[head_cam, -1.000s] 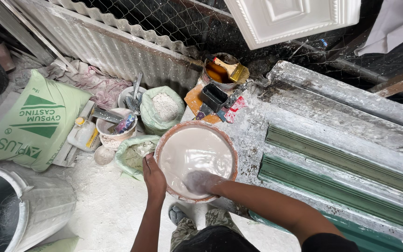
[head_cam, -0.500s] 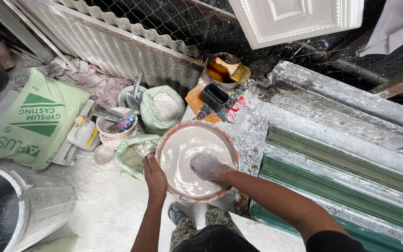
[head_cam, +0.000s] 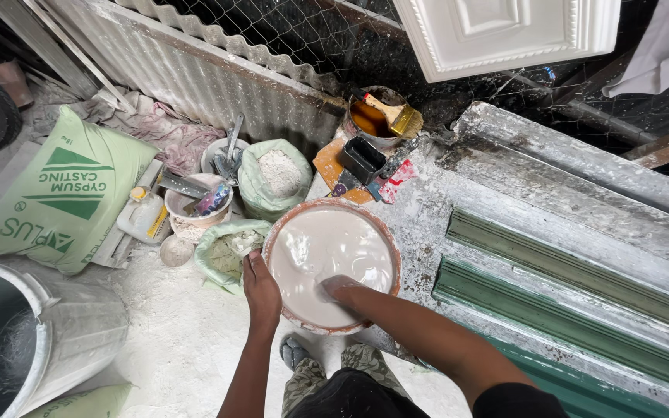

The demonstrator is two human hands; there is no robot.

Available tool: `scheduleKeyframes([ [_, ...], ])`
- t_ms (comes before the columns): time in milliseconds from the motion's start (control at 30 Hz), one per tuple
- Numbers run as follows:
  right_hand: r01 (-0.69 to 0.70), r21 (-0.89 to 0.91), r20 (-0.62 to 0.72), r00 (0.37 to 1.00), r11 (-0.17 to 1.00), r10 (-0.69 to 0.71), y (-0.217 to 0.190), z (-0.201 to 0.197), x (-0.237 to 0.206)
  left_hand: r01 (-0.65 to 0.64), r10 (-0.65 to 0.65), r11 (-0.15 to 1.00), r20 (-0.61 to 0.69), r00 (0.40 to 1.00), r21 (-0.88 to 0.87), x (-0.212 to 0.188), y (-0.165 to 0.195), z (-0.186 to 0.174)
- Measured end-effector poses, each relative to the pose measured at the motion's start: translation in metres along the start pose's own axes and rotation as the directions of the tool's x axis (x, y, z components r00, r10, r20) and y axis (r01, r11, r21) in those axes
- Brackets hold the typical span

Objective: The person scoops white gypsum powder by hand from a bag into a clay bowl, adds water, and mixes the plaster with their hand. They then use a small trowel to scoop the mixed plaster and spread it along green mold strips lying on the workbench.

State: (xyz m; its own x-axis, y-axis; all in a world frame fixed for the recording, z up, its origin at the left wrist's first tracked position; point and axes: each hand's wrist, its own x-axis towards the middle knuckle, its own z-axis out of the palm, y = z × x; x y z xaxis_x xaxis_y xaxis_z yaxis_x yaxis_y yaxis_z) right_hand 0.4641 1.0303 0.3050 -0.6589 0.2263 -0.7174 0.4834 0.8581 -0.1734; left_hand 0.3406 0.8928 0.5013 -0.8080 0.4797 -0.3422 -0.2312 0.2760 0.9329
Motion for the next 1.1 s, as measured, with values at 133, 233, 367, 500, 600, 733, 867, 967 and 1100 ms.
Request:
scheduleKeyframes([
  [133, 0.025, 0.015, -0.044, 0.999, 1.000, -0.024, -0.018, -0.036, -0.051, -0.003, 0.003, 1.000, 0.003, 1.000, -0.002, 0.002, -0.001, 0.000],
  [233, 0.038, 0.066, -0.117, 0.993, 0.997, -0.030, -0.032, -0.069, -0.089, 0.020, -0.020, 1.000, -0.001, 1.000, 0.005, 0.004, -0.004, 0.001],
  [367, 0.121, 0.127, -0.293, 0.953, 0.984, -0.080, -0.038, -0.100, -0.103, 0.035, -0.035, 0.999, -0.004, 0.999, -0.012, 0.005, -0.006, 0.002],
  [500, 0.087, -0.035, -0.203, 0.975, 0.996, -0.092, -0.015, -0.095, -0.073, 0.056, -0.056, 0.998, -0.001, 0.998, -0.020, 0.003, -0.004, 0.001],
  [600, -0.116, 0.013, -0.043, 0.992, 0.993, 0.117, 0.016, -0.069, -0.041, 0.065, -0.065, 0.998, -0.010, 0.998, -0.015, 0.002, 0.000, 0.000],
  [733, -0.126, 0.042, 0.011, 0.992, 0.991, 0.126, 0.034, -0.029, 0.005, 0.080, -0.080, 0.997, -0.001, 0.997, -0.017, 0.000, 0.003, -0.001],
  [867, -0.060, 0.024, 0.017, 0.998, 0.998, 0.060, 0.026, -0.005, 0.023, 0.078, -0.078, 0.997, -0.011, 0.997, -0.011, 0.002, 0.002, 0.000],
  [967, -0.027, -0.007, 0.032, 0.999, 1.000, 0.028, 0.016, -0.006, -0.001, 0.091, -0.091, 0.996, -0.012, 0.996, -0.012, 0.003, 0.000, 0.001],
  [1100, 0.007, -0.003, -0.011, 1.000, 1.000, -0.007, -0.003, -0.036, -0.059, 0.076, -0.077, 0.997, -0.003, 0.997, -0.027, 0.003, -0.001, 0.002],
])
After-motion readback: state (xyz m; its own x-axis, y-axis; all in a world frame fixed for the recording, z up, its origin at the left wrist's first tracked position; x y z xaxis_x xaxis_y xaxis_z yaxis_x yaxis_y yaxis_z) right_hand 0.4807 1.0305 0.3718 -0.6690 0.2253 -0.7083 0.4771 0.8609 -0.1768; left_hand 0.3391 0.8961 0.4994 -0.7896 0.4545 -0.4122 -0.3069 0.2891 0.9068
